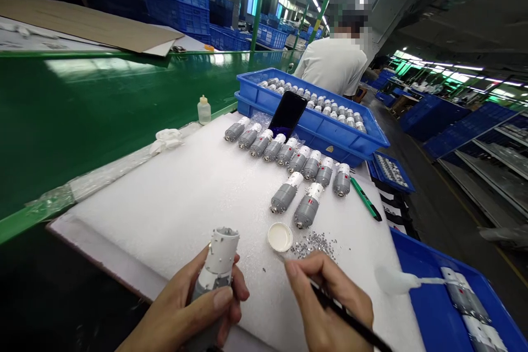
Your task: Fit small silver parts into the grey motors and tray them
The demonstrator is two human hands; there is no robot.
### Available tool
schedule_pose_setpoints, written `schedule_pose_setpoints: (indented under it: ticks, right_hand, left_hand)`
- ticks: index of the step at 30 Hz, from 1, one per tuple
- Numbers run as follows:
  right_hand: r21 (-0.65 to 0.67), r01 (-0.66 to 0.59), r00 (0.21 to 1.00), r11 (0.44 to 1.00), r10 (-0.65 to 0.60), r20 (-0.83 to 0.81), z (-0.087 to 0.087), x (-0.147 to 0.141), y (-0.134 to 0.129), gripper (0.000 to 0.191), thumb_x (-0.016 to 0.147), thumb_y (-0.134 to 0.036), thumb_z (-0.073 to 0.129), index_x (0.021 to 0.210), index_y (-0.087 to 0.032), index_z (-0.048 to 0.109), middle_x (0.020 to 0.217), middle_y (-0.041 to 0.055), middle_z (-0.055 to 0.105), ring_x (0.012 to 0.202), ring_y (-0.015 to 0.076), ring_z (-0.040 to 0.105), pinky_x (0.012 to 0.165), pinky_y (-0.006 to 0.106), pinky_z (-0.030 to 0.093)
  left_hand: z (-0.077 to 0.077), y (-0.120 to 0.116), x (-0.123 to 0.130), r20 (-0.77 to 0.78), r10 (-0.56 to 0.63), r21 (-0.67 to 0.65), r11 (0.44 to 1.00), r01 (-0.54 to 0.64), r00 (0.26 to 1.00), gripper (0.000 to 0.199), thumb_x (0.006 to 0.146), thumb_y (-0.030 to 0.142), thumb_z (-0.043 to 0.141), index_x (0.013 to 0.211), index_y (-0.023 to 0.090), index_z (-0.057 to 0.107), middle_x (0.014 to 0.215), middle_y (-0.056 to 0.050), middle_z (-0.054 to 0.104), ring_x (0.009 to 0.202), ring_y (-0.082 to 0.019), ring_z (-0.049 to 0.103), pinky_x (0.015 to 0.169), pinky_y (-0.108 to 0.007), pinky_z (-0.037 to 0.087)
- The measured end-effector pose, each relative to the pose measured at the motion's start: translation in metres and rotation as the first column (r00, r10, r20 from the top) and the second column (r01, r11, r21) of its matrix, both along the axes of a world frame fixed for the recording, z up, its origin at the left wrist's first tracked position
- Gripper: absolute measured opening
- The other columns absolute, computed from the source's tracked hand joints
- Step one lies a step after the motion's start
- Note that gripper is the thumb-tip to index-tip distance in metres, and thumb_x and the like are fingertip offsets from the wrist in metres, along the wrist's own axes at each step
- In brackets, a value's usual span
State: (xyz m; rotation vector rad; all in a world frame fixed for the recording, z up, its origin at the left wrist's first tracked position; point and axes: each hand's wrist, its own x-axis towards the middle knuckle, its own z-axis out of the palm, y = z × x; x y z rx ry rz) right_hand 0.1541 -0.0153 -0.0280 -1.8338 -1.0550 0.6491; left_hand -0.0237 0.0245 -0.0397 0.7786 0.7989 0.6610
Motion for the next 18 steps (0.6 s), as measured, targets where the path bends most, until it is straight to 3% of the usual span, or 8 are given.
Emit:
schedule_pose_setpoints:
  ticks: [4, 10, 18]
  right_hand:
    - [-0.066, -0.132, 0.968, 0.989, 0.143, 0.208, -0.007, 0.021, 0.021, 0.040, 0.084, -0.057, 0.061, 0.064, -0.022, 0.059, 0.055, -0.0043, 0.042, 0.053, 0.0121, 0.037, 0.049, 0.025, 0.028]
    - [-0.193, -0.236, 0.929, 0.952, 0.280, 0.244, -0.018, 0.033, 0.035, 0.040, 0.085, -0.056, 0.060, 0.064, -0.021, 0.057, 0.057, -0.0035, 0.047, 0.056, 0.0134, 0.042, 0.051, 0.024, 0.031]
    - [-0.177, -0.218, 0.916, 0.960, 0.263, 0.302, -0.013, 0.026, 0.033, 0.040, 0.090, -0.053, 0.055, 0.065, -0.022, 0.054, 0.057, -0.0047, 0.045, 0.057, 0.0127, 0.042, 0.052, 0.024, 0.032]
  left_hand:
    - [-0.007, 0.001, -0.008, 0.110, -0.134, -0.037, 0.990, 0.139, 0.985, 0.049, 0.083, 0.054, 0.067, 0.109, 0.015, 0.051, 0.085, -0.002, 0.064, 0.059, -0.009, 0.055, 0.058, -0.023, 0.039]
    - [-0.013, -0.002, -0.010, 0.087, -0.141, -0.055, 0.988, 0.146, 0.986, 0.047, 0.084, 0.056, 0.065, 0.106, 0.015, 0.056, 0.083, -0.002, 0.063, 0.067, -0.012, 0.057, 0.067, -0.026, 0.043]
    - [-0.015, -0.003, -0.010, 0.081, -0.131, -0.079, 0.987, 0.137, 0.988, 0.049, 0.081, 0.059, 0.067, 0.100, 0.014, 0.060, 0.079, -0.002, 0.063, 0.069, -0.014, 0.055, 0.067, -0.026, 0.040]
